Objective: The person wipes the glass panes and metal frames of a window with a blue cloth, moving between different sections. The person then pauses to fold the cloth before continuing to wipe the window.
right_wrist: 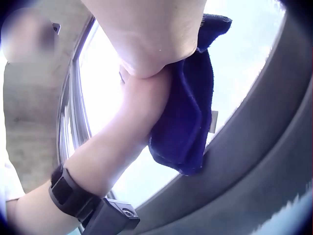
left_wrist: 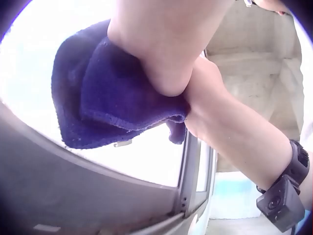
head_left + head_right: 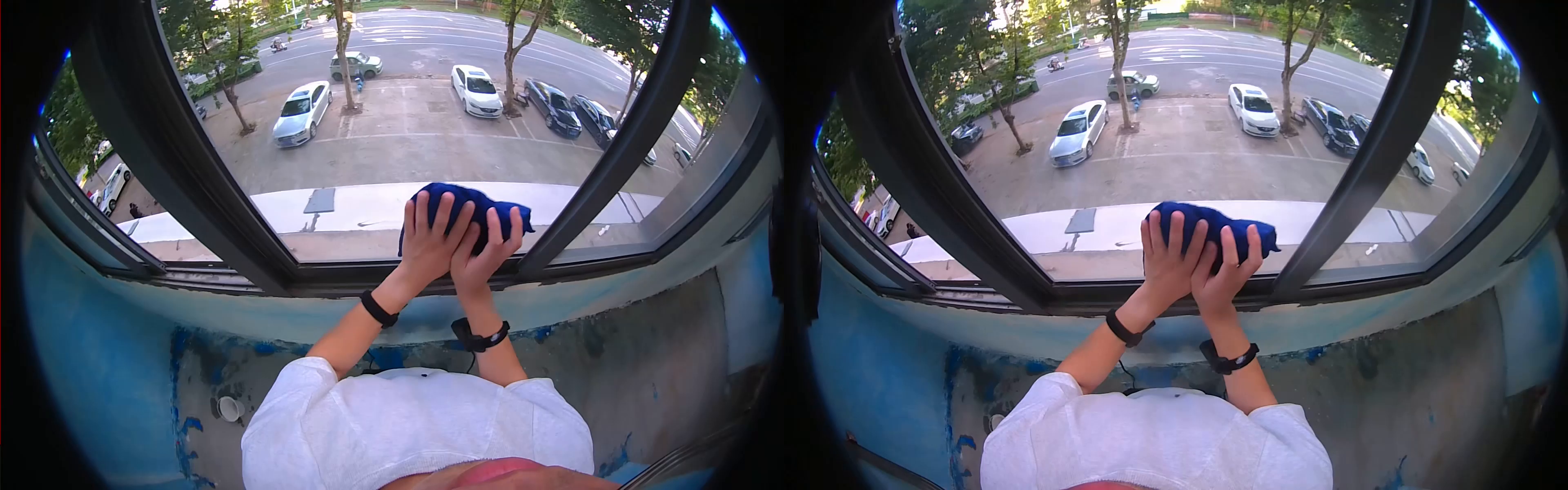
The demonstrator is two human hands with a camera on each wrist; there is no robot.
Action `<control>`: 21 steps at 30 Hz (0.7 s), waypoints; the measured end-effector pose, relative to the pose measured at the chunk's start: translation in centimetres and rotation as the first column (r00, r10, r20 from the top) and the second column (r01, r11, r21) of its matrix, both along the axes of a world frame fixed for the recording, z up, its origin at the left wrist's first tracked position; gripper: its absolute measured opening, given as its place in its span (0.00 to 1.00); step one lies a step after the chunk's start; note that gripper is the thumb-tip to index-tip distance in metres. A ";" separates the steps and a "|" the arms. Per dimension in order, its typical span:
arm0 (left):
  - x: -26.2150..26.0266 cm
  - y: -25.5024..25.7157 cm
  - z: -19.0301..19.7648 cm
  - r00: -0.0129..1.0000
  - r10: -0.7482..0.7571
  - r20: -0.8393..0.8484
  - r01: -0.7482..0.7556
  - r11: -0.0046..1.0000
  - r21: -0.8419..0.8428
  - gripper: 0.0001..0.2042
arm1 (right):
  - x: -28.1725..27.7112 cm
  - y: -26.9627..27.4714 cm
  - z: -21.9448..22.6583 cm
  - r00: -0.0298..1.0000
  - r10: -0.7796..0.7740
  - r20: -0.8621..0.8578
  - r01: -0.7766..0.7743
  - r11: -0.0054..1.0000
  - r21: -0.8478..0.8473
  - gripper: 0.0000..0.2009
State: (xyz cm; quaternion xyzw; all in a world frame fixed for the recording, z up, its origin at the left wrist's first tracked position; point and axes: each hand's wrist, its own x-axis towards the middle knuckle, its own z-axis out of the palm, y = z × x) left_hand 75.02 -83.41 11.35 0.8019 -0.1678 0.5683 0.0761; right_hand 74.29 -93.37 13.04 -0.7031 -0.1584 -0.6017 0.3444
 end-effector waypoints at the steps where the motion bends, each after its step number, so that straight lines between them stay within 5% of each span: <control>1: 0.5 -1.7 1.9 1.000 -0.025 0.008 0.025 1.000 -0.001 0.27 | 0.4 -1.5 1.3 0.999 -0.027 0.020 0.026 0.999 0.023 0.20; 4: 1.9 -6.1 4.8 0.996 -0.065 0.055 0.065 0.998 -0.014 0.27 | 1.6 -5.7 3.4 0.996 -0.073 0.057 0.071 0.997 0.041 0.20; 9: 2.9 -5.7 3.3 0.988 -0.066 0.143 0.058 0.997 0.058 0.26 | 3.4 -5.1 2.0 0.991 0.006 0.135 -0.021 0.994 0.110 0.23; 13: 1.9 -1.6 1.8 0.985 -0.006 0.172 -0.004 0.998 0.057 0.25 | 2.6 -0.8 1.4 0.992 -0.074 0.103 0.069 0.996 0.050 0.22; 21: -2.1 13.7 1.9 0.972 0.169 0.163 -0.151 0.982 -0.114 0.27 | -0.6 13.9 3.0 0.961 0.240 0.140 -0.235 0.971 -0.051 0.21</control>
